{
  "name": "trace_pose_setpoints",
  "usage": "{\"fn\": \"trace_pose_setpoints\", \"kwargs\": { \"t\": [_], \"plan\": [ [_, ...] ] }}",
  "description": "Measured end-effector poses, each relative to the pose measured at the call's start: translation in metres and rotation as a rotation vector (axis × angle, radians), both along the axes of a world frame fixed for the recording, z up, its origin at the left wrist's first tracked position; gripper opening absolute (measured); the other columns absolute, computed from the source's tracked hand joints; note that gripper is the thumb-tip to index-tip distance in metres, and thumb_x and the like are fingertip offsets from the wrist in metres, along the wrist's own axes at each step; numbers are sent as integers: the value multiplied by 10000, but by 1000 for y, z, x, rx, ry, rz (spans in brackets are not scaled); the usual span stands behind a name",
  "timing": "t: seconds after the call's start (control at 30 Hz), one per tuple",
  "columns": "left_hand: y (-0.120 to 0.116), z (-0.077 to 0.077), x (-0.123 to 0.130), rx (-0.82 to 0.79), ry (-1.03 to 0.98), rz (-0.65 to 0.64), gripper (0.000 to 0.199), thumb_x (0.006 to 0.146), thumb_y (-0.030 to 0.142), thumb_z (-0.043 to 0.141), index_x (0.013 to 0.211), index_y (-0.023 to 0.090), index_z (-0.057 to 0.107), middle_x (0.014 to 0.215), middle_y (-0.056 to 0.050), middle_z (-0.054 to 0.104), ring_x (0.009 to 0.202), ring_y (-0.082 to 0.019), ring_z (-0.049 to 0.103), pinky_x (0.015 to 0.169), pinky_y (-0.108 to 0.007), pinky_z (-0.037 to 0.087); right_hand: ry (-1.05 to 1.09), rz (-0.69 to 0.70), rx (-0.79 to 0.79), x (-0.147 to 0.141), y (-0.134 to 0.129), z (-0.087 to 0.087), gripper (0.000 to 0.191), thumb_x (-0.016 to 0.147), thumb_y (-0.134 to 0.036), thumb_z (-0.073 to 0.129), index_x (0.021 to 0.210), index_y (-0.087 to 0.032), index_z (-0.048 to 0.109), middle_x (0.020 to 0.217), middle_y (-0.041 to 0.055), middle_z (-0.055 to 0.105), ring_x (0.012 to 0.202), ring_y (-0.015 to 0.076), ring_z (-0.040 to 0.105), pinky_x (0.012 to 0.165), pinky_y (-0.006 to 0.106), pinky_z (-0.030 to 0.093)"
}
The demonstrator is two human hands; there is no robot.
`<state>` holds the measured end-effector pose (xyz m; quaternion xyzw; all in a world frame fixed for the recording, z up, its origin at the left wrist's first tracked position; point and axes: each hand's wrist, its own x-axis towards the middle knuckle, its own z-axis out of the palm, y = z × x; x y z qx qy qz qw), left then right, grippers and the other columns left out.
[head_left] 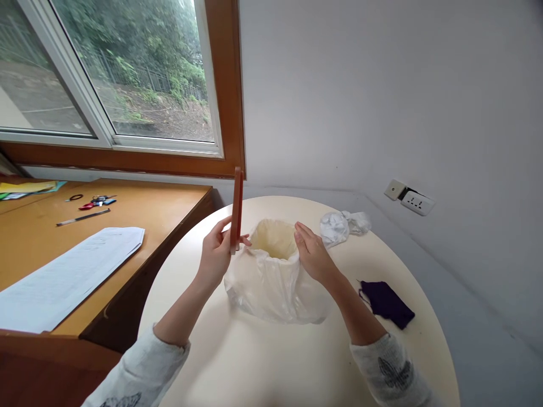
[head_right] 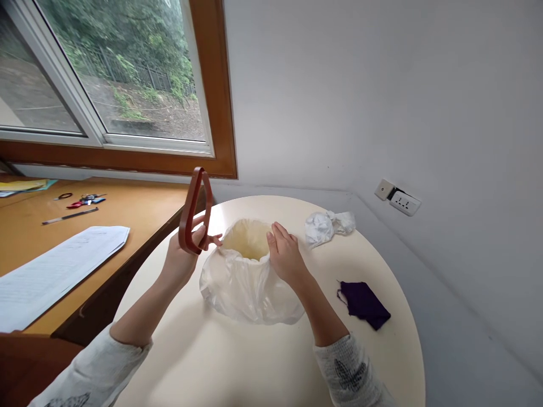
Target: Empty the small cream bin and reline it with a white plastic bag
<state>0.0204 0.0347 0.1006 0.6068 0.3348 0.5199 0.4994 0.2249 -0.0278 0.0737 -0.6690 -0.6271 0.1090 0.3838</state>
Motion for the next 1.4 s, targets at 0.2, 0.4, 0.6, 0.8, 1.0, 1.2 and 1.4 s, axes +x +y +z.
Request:
{"fn": "trace_pose_setpoints", "kwargs": {
  "t": [0.2, 0.4, 0.6, 0.8, 1.0, 1.2, 1.4],
  "plan": [
    [-16, 9, -12, 29, 15, 77, 297, 792, 294, 525, 1068, 188, 564, 498, 74, 389, 467, -107, 471, 515, -248, 411, -11, 13, 130, 5, -16, 2, 347, 909, -305, 334, 1089, -185, 605, 1088, 89, 599, 1042, 200, 528, 919, 390, 368],
    [-13, -1, -4, 10, 3, 44, 272, 772, 254, 529, 1034, 188, 555, 521, 64, 428, 518, -119, 526, 553, -249, 410, 132, 256, 49, 22, -31, 6, 208, 815, -339, 543, 961, -257, 667, 955, 37, 548, 912, 163, 547, 833, 312, 432],
    [2, -2, 16, 40, -97, -10, 192, 766, 268, 542, 937, 183, 558, 519, 74, 390, 509, -104, 514, 618, -263, 434, 171, 264, 89, 17, -40, 4, 110, 779, -326, 600, 777, -246, 675, 1086, 54, 519, 1071, 205, 492, 938, 376, 378],
    [6, 0, 10, 61, -73, 56, 292, 786, 282, 518, 1059, 185, 561, 519, 69, 390, 492, -99, 486, 564, -250, 429, 250, 302, 43, 12, -43, 4, 341, 858, -433, 461, 1145, -289, 576, 1368, 32, 413, 1292, 210, 313, 1049, 411, 271],
    [0, 4, -5, 74, 35, 152, 406, 774, 264, 507, 1176, 217, 510, 507, 73, 430, 459, -95, 464, 520, -247, 437, 95, 270, -2, 14, -32, -5, 450, 940, -410, 233, 1337, -253, 375, 1402, 25, 368, 1319, 174, 265, 1099, 452, 103],
    [-18, 16, -6, 237, 350, 206, 156, 753, 215, 458, 764, 186, 610, 524, 33, 513, 499, -117, 529, 506, -225, 428, 211, 226, 140, -6, -43, 14, 545, 878, -468, 388, 1373, -264, 282, 1341, 73, 435, 1255, 229, 359, 1029, 446, 280],
    [-50, 12, 14, 501, 643, 160, 156, 774, 210, 419, 748, 197, 572, 580, 7, 580, 507, -128, 521, 493, -228, 398, 628, 89, 264, -32, -40, 32, 542, 843, -434, 470, 1323, -229, 325, 865, 36, 583, 740, 148, 570, 651, 283, 485]
  ]
}}
